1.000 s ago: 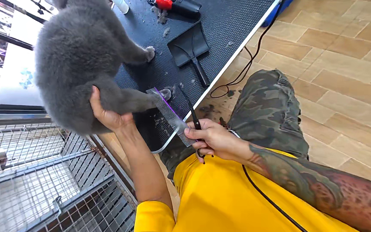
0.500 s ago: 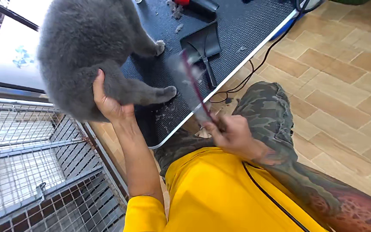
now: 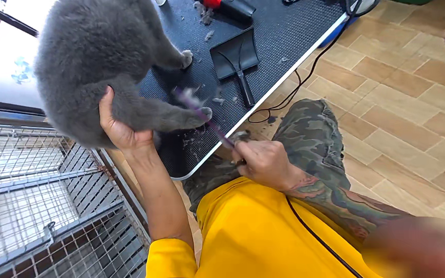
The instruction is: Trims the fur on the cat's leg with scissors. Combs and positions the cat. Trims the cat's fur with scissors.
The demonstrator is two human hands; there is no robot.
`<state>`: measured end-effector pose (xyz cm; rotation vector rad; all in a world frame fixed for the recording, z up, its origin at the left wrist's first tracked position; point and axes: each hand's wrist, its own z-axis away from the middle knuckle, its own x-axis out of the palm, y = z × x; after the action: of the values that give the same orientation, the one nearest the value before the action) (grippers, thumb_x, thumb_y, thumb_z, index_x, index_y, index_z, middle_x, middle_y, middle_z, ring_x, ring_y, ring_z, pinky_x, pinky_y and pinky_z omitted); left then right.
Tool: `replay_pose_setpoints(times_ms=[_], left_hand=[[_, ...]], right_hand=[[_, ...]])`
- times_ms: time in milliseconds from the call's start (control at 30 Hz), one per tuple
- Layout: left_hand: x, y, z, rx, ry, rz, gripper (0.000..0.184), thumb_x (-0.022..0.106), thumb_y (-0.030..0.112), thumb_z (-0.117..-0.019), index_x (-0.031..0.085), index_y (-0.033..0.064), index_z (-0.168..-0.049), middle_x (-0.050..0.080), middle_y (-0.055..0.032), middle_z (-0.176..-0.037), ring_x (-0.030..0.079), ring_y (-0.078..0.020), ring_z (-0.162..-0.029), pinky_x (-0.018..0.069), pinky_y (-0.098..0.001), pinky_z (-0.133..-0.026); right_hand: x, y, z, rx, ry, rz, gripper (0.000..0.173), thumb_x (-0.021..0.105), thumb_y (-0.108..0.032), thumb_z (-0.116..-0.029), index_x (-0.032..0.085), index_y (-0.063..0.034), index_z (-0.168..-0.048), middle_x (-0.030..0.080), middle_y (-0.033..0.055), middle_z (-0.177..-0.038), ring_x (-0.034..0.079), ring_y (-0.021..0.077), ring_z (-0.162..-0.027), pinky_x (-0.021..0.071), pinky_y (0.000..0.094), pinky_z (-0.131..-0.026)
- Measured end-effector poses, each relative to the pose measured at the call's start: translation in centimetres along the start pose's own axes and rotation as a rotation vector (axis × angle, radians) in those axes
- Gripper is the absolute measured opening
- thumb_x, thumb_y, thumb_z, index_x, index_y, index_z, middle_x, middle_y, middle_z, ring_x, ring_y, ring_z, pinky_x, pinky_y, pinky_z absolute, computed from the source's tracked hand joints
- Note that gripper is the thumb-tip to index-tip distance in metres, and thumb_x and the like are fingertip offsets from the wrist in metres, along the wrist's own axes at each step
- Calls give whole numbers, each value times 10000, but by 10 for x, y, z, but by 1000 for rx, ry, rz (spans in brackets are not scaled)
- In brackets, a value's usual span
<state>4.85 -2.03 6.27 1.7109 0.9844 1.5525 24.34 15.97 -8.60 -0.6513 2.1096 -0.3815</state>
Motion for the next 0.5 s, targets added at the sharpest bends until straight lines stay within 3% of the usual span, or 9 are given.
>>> replay_pose_setpoints(times_ms=[100,233,333,400,500], left_hand=[[-4,3,1,-33,-50,-29,171,493,207,-1038,603,92,-1099,692,-78,-981,705,-182,-890,621,-399,-768],[-5,4,0,-44,-62,-29,162,494,195,-1030,614,92,-1068,699,-73,-962,708,-181,-882,621,-395,-758],[-5,7,2,-57,-64,-49,180,490,212,-1035,622,96,-1075,700,-66,-969,708,-174,-875,620,-382,-762],[-8,7,3,-77,-95,-81,202,483,243,-1043,613,108,-1120,691,-59,-1015,704,-167,-914,619,-380,-800],[-8,7,4,-85,-100,-67,222,477,253,-1041,618,102,-1120,696,-63,-1018,707,-172,-927,618,-388,-810]], right_hand=[[3,-5,1,-51,-94,41,195,504,-141,-999,590,-39,-856,497,73,-556,528,258,-448,383,381,-389],[0,1,-21,96,-53,58,202,523,-151,-961,599,-51,-803,521,76,-541,563,266,-445,396,397,-375],[-5,-4,-26,-5,34,-43,207,540,-155,-980,597,-56,-807,515,60,-541,539,238,-443,382,379,-379],[-3,-15,-26,-81,-2,-72,183,540,-135,-988,596,-48,-837,504,64,-550,518,244,-440,372,378,-382],[1,-21,-38,-3,-131,-31,99,578,-113,-904,605,-47,-836,518,76,-548,546,270,-435,394,397,-368]])
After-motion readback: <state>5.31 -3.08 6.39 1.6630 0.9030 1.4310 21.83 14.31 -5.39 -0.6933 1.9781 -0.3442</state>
